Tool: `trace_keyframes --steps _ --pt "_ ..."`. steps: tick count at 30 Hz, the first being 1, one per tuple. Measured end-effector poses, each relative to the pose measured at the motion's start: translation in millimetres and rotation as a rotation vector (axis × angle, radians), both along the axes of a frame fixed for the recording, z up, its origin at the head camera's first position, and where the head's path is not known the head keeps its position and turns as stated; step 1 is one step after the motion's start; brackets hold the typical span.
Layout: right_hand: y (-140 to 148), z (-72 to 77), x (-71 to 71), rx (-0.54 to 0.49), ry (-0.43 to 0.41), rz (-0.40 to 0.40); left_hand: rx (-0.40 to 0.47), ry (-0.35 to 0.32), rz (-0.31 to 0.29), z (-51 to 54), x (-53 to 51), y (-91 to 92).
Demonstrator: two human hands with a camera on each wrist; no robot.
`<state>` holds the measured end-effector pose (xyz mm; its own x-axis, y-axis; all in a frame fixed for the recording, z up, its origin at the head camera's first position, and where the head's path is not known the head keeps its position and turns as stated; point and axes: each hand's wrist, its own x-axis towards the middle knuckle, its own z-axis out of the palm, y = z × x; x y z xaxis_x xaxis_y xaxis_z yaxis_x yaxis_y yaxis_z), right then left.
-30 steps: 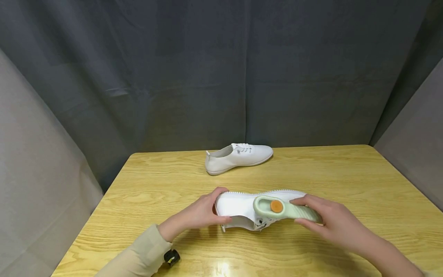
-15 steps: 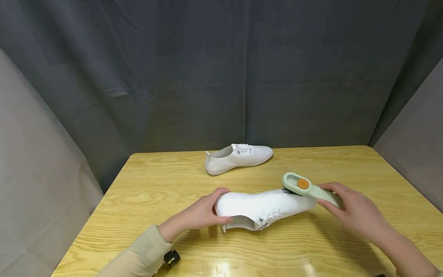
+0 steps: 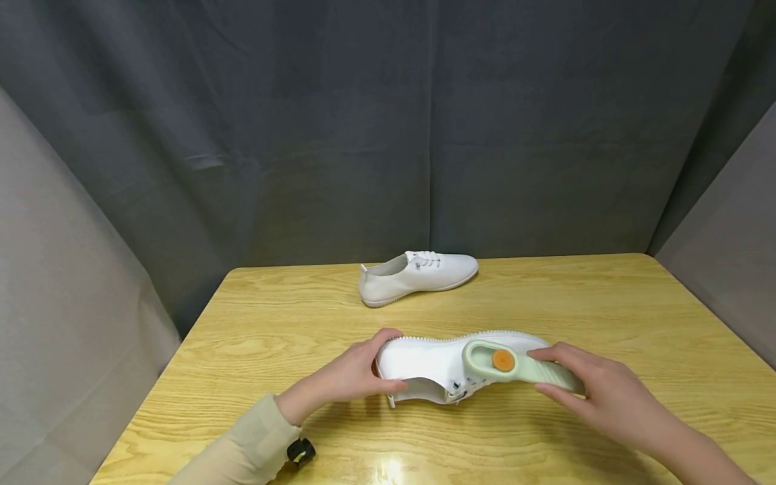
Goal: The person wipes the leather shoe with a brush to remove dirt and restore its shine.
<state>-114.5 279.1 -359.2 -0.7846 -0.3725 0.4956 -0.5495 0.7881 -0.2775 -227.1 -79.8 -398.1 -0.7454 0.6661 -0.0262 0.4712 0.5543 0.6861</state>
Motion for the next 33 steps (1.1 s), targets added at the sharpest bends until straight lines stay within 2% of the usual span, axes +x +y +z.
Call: trace_keyframes --steps 4,15,22,25,28,33 --pt "1 -4.3 0.4 0.025 0.007 -0.009 -0.005 0.008 -0.009 0.0 0.2 -0.1" --pt "47 -14.4 -4.8 -0.028 -0.068 -0.198 -0.011 -0.016 0.014 -0.2 1.5 -0.5" --pt "69 -13.9 -2.7 -0.074 -0.091 -0.291 -0.013 -0.015 0.009 0.1 1.2 -0.7" --pt "65 -12.5 -1.8 -0.109 -0.076 -0.271 -0.015 -0.016 0.008 0.5 1.3 -0.8" --pt "52 -11.2 -0.3 -0.133 -0.054 -0.207 -0.018 -0.017 0.007 1.0 1.4 -0.8" --pt "26 -11.3 0.5 -0.089 -0.019 -0.096 -0.015 -0.009 0.0 1.1 0.3 -0.3"
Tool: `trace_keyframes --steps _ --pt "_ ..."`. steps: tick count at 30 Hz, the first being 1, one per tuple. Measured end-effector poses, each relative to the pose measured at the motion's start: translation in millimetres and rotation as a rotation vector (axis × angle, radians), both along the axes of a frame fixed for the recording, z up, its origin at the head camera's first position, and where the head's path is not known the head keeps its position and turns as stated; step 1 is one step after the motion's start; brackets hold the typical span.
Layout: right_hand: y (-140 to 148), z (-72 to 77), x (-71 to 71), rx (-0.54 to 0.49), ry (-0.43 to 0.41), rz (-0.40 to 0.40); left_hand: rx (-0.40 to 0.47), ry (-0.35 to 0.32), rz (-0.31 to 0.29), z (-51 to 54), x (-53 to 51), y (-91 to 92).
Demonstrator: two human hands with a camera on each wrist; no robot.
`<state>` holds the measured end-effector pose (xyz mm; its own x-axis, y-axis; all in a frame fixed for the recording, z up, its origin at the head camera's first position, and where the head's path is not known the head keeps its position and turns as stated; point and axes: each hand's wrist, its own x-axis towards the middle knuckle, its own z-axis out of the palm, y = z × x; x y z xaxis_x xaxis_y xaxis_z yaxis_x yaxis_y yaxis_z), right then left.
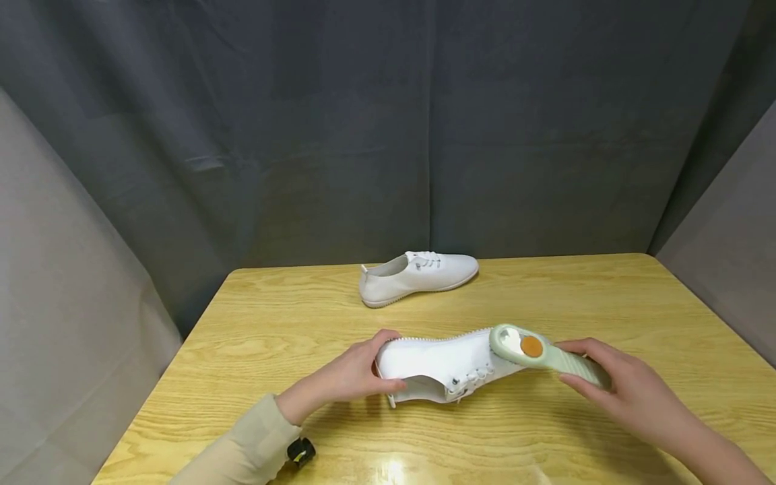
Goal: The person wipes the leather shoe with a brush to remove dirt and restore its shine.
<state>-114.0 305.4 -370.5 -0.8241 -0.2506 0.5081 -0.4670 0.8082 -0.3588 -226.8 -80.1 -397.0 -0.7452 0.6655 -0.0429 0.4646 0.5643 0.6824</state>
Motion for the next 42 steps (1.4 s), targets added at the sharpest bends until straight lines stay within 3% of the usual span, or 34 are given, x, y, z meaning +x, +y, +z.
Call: trace_keyframes --steps 4,9,18,22,26,29,35,38,42 --pt "-10 -0.2 -1.6 0.058 0.0 0.048 0.0 0.002 -0.003 -0.6 -0.6 0.1" --pt "6 -0.8 -0.3 0.061 -0.009 0.039 -0.003 0.002 -0.008 -0.2 -0.5 0.2" --pt "69 -12.7 7.9 0.082 -0.014 -0.085 -0.012 0.021 -0.004 2.0 -1.5 0.9" --pt "79 -11.8 9.6 0.098 -0.006 -0.157 -0.011 0.017 -0.007 1.8 -1.4 0.7" --pt "61 -4.0 5.3 0.034 -0.007 -0.142 -0.006 0.016 -0.012 0.8 -1.0 0.3" --pt "38 3.0 -1.5 -0.012 0.003 -0.062 -0.006 0.014 -0.011 0.6 -1.1 0.5" --pt "-8 10.7 -13.4 0.022 -0.051 0.072 -0.023 0.022 -0.005 0.6 -0.9 0.2" --pt "-17 12.6 -16.6 0.049 -0.09 0.059 -0.028 0.035 -0.012 -0.6 -1.4 -0.1" --pt "-8 12.2 -19.9 0.028 -0.138 0.011 -0.026 0.033 -0.013 0.0 -1.6 -1.0"
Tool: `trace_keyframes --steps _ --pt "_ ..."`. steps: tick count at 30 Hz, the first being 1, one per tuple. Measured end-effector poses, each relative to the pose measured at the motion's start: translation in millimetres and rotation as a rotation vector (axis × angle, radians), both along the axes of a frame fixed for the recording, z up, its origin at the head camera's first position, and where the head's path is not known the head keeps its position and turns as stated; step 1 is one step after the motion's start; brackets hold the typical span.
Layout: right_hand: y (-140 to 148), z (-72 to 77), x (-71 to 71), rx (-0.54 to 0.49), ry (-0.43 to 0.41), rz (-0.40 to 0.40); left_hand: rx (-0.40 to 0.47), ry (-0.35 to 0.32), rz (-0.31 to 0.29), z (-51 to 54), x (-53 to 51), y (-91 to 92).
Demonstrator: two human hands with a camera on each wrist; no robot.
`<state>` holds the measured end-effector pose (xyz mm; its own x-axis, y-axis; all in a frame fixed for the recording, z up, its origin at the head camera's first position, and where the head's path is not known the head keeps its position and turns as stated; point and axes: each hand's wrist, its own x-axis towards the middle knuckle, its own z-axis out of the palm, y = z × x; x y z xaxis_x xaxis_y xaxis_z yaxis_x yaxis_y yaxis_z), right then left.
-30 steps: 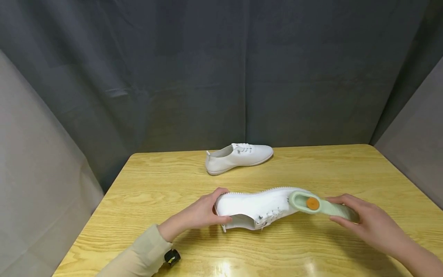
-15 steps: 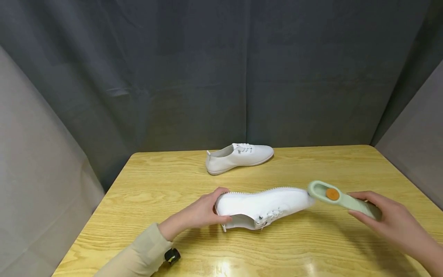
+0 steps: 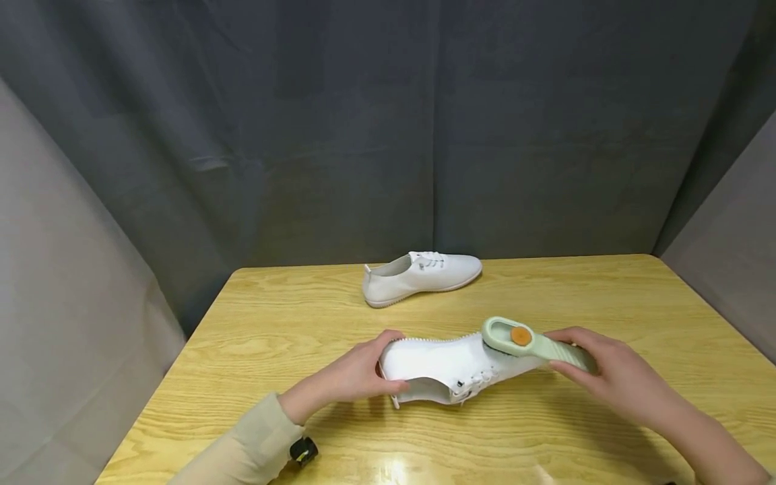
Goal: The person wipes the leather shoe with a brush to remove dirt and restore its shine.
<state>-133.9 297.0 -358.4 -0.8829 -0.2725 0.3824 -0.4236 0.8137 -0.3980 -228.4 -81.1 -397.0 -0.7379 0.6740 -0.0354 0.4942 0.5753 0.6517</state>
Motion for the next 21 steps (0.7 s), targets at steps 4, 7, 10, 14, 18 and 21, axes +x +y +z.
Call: trace_keyframes --steps 4,7,10,14,18,21 --pt "25 -3.6 0.2 -0.042 -0.05 -0.069 0.006 -0.006 0.004 2.0 1.2 0.9" --pt "43 -6.7 2.4 -0.044 -0.063 -0.143 0.006 0.004 0.006 2.1 1.6 1.3" --pt "55 -9.2 5.3 -0.04 -0.043 -0.201 0.004 0.008 0.009 1.7 2.1 1.0" --pt "57 -7.5 8.1 -0.063 -0.014 -0.221 0.007 0.003 0.014 0.3 2.1 0.4" --pt "48 -1.5 10.0 -0.096 0.018 -0.2 0.019 0.003 0.01 -0.2 1.5 0.6" --pt "39 2.7 10.0 -0.109 0.036 -0.169 0.036 -0.01 -0.003 -0.3 2.4 1.5"
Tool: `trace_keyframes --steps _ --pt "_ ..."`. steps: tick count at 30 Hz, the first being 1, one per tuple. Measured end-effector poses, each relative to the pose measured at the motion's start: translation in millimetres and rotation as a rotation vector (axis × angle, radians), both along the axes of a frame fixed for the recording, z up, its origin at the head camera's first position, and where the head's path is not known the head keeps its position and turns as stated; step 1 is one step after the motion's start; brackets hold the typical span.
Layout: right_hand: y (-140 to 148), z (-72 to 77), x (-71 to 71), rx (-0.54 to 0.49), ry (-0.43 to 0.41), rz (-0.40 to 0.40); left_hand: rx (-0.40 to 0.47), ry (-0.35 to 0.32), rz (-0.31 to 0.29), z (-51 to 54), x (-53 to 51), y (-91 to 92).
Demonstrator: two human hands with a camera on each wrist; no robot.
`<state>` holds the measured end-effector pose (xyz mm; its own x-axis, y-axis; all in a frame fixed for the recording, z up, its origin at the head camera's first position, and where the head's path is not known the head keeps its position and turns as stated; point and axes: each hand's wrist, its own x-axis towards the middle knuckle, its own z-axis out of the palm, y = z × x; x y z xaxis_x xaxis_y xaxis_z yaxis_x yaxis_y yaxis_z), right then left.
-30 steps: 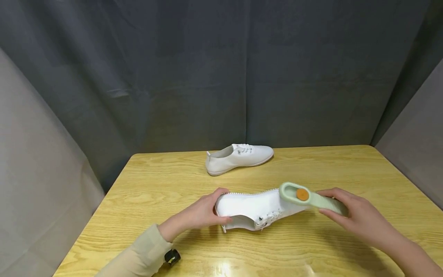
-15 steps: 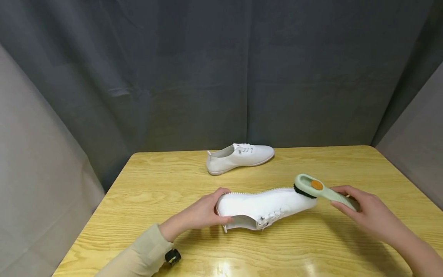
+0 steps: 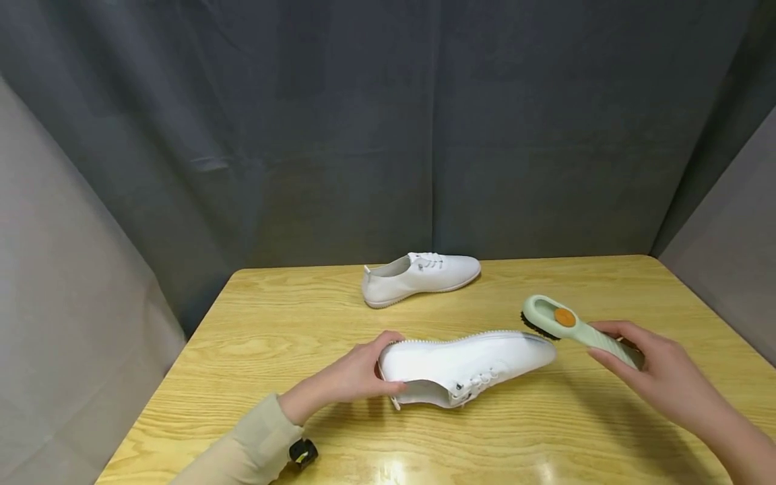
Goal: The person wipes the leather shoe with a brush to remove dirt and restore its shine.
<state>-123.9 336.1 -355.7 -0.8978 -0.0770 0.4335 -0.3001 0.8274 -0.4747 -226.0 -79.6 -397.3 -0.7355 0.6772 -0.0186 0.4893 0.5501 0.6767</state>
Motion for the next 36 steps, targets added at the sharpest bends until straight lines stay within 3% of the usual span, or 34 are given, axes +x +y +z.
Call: trace_keyframes --steps 8,13,19,25,28,36 --pt "-16 5.4 -3.2 -0.016 0.014 0.071 0.037 -0.073 -0.042 -1.1 2.9 2.5" --pt "-21 5.2 -3.0 -0.008 0.012 0.081 -0.009 -0.094 -0.025 -2.9 2.3 1.7" --pt "-20 4.4 -4.2 -0.007 0.033 0.081 -0.108 -0.009 0.028 -2.6 -0.3 1.4" --pt "-22 6.9 -4.4 -0.007 0.037 0.087 0.078 0.024 -0.025 1.0 -0.7 4.3" --pt "-23 8.1 -3.6 -0.006 0.031 0.088 0.114 0.033 -0.054 1.5 -1.0 5.3" --pt "-23 8.3 -3.0 -0.013 0.025 0.092 0.017 0.061 -0.088 2.7 0.6 7.4"
